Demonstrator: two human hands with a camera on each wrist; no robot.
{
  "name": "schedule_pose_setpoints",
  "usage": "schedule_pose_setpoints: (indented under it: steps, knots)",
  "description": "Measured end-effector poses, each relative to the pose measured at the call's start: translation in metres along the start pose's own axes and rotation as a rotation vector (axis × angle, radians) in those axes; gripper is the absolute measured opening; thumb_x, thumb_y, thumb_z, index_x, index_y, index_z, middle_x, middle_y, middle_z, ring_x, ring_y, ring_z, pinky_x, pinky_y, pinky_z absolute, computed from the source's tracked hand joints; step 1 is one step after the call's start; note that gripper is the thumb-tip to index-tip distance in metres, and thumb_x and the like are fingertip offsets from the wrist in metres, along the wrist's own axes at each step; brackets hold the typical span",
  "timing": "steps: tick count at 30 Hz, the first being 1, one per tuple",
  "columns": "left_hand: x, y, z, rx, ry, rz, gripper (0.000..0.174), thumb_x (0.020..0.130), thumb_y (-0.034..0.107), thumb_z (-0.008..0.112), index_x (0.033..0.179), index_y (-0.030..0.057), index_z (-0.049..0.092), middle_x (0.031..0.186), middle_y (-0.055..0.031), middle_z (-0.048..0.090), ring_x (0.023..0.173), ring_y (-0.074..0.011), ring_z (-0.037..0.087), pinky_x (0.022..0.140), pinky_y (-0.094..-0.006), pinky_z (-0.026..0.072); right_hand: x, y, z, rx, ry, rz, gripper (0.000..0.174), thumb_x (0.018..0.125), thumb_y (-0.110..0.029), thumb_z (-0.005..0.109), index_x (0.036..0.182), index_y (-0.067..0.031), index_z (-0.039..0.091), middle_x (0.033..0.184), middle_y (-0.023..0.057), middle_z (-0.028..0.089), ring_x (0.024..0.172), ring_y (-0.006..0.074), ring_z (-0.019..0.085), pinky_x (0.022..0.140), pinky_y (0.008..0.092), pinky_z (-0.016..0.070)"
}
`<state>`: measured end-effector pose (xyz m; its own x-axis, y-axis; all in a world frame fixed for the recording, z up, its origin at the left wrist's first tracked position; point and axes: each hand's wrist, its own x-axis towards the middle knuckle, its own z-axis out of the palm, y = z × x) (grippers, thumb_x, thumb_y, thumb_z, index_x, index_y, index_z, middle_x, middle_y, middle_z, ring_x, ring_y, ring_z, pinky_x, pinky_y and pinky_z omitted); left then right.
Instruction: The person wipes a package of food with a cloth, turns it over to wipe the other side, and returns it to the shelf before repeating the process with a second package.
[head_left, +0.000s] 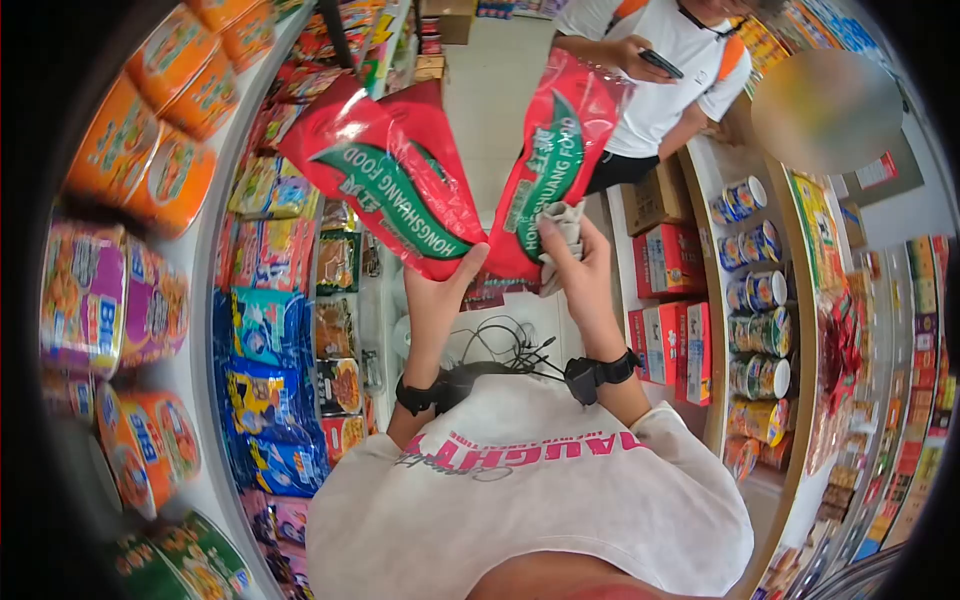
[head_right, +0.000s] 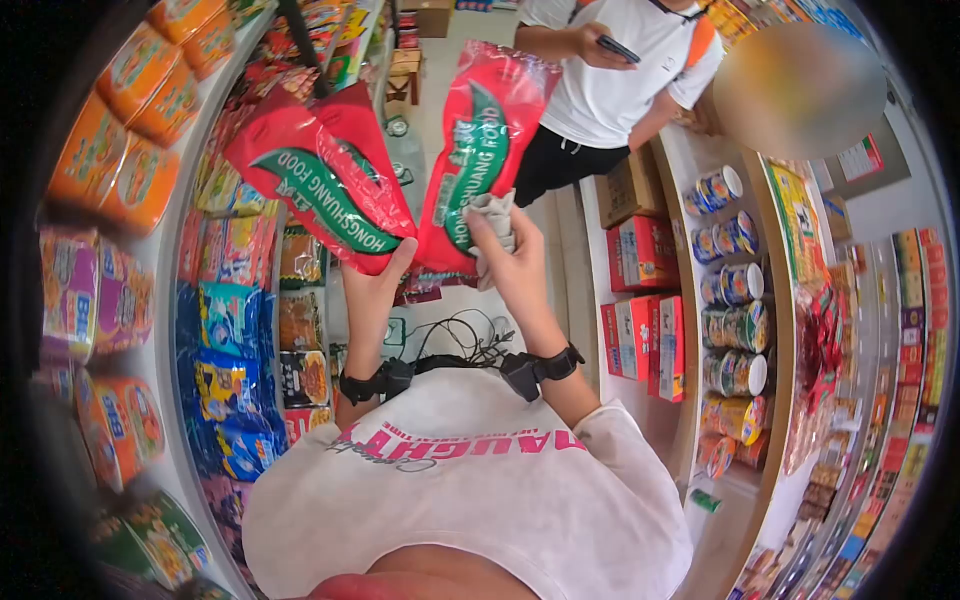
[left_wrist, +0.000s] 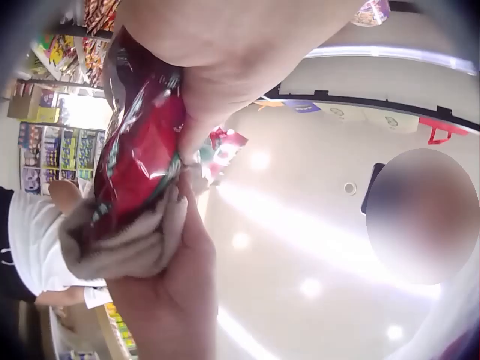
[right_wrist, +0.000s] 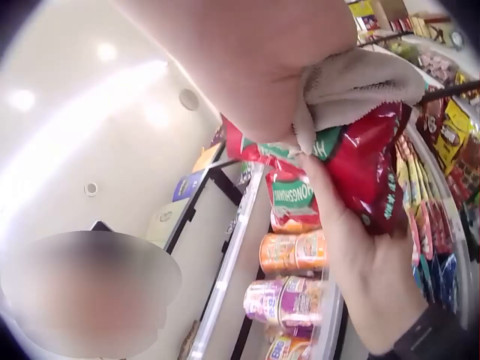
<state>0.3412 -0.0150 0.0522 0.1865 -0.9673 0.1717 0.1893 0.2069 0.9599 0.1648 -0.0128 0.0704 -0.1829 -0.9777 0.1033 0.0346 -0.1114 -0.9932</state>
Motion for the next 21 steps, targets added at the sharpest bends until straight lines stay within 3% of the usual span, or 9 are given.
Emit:
schedule_pose_setpoints:
  steps: [1, 2, 5, 6, 9, 10, 14, 19, 21]
  knots:
    - [0.0, -0.003, 0.001, -0.022, 0.031, -0.041, 0.03, 0.084, 0.012, 0.084, 0.104, -0.0017, 0.066, 0.097, -0.0043, 0.069, 0.087, -0.0118, 0.065, 0.079, -0.0283, 0.053, -0.003, -0.003, -0.006, 0.008, 0.067, 0.022, 0.018, 0.097, -0.019, 0.068, 0.108, -0.0037, 0.067, 0.078, -0.0043, 0.06, 0.056, 0.0009, 0.05, 0.049, 0.0183, 0.0359]
    - [0.002, -0.006, 0.003, -0.042, 0.063, -0.077, 0.03, 0.084, 0.012, 0.084, 0.104, -0.0017, 0.066, 0.098, -0.0043, 0.069, 0.087, -0.0118, 0.065, 0.079, -0.0281, 0.053, -0.005, -0.009, -0.012, -0.107, 0.119, 0.024, 0.022, 0.095, -0.011, 0.068, 0.116, -0.0024, 0.067, 0.085, 0.0009, 0.067, 0.067, 0.0057, 0.061, 0.058, 0.0215, 0.0458]
    - [0.007, -0.008, 0.016, -0.097, 0.014, -0.113, 0.03, 0.087, 0.012, 0.081, 0.108, -0.0024, 0.066, 0.102, -0.0044, 0.07, 0.089, -0.0116, 0.065, 0.081, -0.0282, 0.0528, -0.014, 0.01, -0.026, -0.47, 0.133, -0.321, 0.036, 0.091, -0.001, 0.068, 0.126, -0.0019, 0.064, 0.095, 0.0081, 0.072, 0.082, 0.0124, 0.068, 0.071, 0.0274, 0.0529]
    - [0.004, -0.008, 0.022, -0.111, -0.021, -0.118, 0.03, 0.088, 0.012, 0.08, 0.109, -0.0027, 0.065, 0.103, -0.0044, 0.07, 0.09, -0.0116, 0.065, 0.082, -0.0283, 0.0528, -0.02, 0.011, -0.025, -0.472, 0.079, -0.223, 0.052, 0.086, 0.007, 0.065, 0.136, -0.0035, 0.059, 0.112, 0.0174, 0.07, 0.095, 0.0245, 0.071, 0.08, 0.0341, 0.0559]
    - [-0.013, -0.018, 0.051, -0.172, -0.113, -0.119, 0.032, 0.091, 0.013, 0.076, 0.116, -0.0038, 0.064, 0.107, -0.0045, 0.07, 0.092, -0.0116, 0.065, 0.083, -0.0284, 0.053, -0.028, 0.007, -0.022, -0.52, 0.008, -0.378, 0.06, 0.083, 0.011, 0.061, 0.141, -0.0059, 0.055, 0.123, 0.0212, 0.066, 0.103, 0.035, 0.069, 0.084, 0.038, 0.0555]
    - [-0.016, -0.017, 0.057, -0.16, -0.187, -0.134, 0.034, 0.092, 0.012, 0.075, 0.119, -0.0027, 0.062, 0.111, -0.0047, 0.068, 0.097, -0.0116, 0.064, 0.085, -0.0281, 0.0524, -0.029, 0.009, -0.029, -0.593, 0.004, -0.443, 0.068, 0.08, 0.012, 0.06, 0.144, -0.0066, 0.051, 0.135, 0.0232, 0.059, 0.114, 0.0413, 0.062, 0.092, 0.0435, 0.0528]
    - [-0.031, -0.014, 0.09, -0.155, -0.355, -0.067, 0.034, 0.092, 0.009, 0.074, 0.122, -0.0008, 0.06, 0.115, -0.0042, 0.066, 0.099, -0.0112, 0.064, 0.084, -0.027, 0.0526, -0.041, -0.003, -0.07, -0.681, -0.039, -0.497, 0.069, 0.077, 0.01, 0.062, 0.144, -0.0056, 0.052, 0.142, 0.0216, 0.054, 0.122, 0.0395, 0.058, 0.101, 0.0441, 0.0484]
    - [-0.05, -0.016, 0.142, -0.183, -0.213, -0.189, 0.033, 0.091, 0.012, 0.075, 0.118, -0.0009, 0.061, 0.109, -0.0041, 0.067, 0.095, -0.011, 0.066, 0.082, -0.0272, 0.0526, -0.059, -0.01, -0.125, -0.739, -0.089, -0.583, 0.067, 0.077, 0.007, 0.063, 0.142, -0.0056, 0.053, 0.147, 0.0208, 0.05, 0.128, 0.0402, 0.054, 0.105, 0.0443, 0.0461]
    - [-0.058, -0.02, 0.16, -0.246, -0.161, -0.212, 0.031, 0.091, 0.013, 0.075, 0.116, -0.0011, 0.062, 0.106, -0.0038, 0.068, 0.092, -0.0103, 0.066, 0.081, -0.0267, 0.0524, -0.066, -0.008, -0.15, -0.65, -0.134, -0.504, 0.062, 0.081, 0.006, 0.062, 0.141, -0.0059, 0.053, 0.145, 0.0216, 0.051, 0.128, 0.0393, 0.055, 0.104, 0.0434, 0.0466]
